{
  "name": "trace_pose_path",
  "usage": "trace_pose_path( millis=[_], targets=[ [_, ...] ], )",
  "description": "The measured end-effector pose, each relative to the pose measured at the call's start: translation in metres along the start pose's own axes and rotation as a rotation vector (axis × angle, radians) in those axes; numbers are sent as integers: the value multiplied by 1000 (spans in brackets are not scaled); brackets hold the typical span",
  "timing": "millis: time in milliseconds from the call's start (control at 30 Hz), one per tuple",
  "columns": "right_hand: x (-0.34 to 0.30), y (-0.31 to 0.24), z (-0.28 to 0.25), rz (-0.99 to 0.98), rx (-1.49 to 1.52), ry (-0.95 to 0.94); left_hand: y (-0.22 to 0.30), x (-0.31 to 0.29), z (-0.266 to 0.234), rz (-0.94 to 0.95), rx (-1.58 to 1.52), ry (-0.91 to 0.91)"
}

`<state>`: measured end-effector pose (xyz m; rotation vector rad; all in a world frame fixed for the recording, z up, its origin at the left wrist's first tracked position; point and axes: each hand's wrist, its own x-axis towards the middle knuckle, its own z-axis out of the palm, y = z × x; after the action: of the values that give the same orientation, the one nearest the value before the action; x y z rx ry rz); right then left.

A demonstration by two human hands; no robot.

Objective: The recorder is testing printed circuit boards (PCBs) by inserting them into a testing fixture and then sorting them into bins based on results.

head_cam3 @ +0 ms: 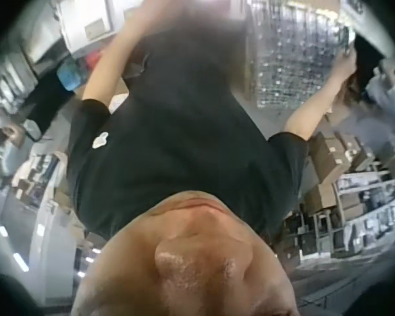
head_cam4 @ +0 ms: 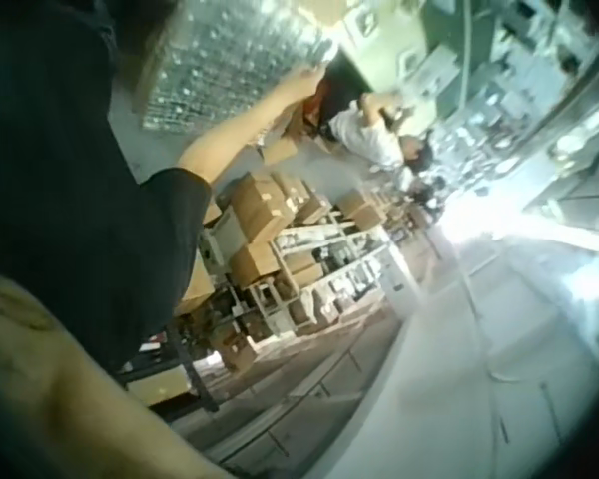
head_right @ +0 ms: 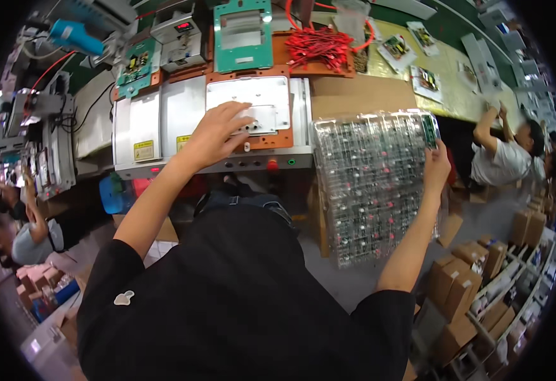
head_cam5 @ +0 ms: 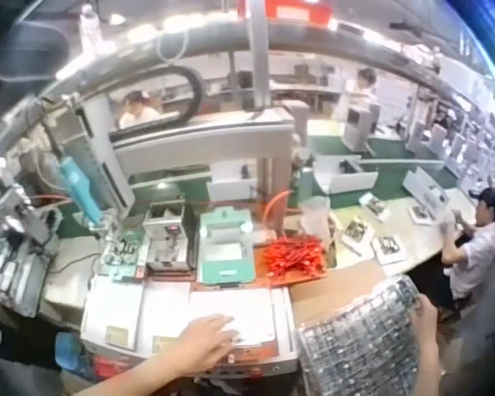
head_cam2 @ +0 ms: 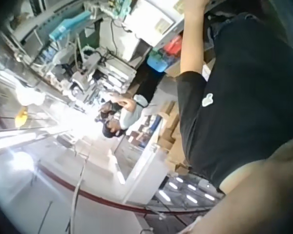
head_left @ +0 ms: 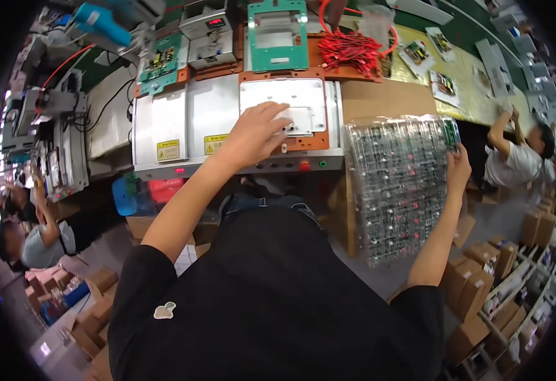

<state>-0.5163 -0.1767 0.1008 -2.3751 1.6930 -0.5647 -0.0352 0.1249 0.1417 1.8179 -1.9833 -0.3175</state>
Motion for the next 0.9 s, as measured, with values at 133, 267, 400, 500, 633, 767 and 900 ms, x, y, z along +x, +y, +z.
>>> trace_pose_path(
  millis=[133,267,400,500,633,767,900],
  targets=[
    [-9,16,2,118,263,184,-9,8,19,-110,74,51],
    [-15,-23,-17,265,568,394,-22,13,18,-129,-55,-20],
    [-20,-167,-17,190,887,-76,-41,7,14,-139,-111,-12],
    [-33,-226,-2,201,1195,-302,-3,20,-15,-132,-315,205],
    [-38,-284,0,99,1198,-604,43,40,-42,61,-530,397],
    [-13,-308,32,73,1300,-935,10,41,-23,-172,-566,390],
    [-5,-330,70,223,1298,-1079,-23,22,-13,-296,-618,304]
  ],
)
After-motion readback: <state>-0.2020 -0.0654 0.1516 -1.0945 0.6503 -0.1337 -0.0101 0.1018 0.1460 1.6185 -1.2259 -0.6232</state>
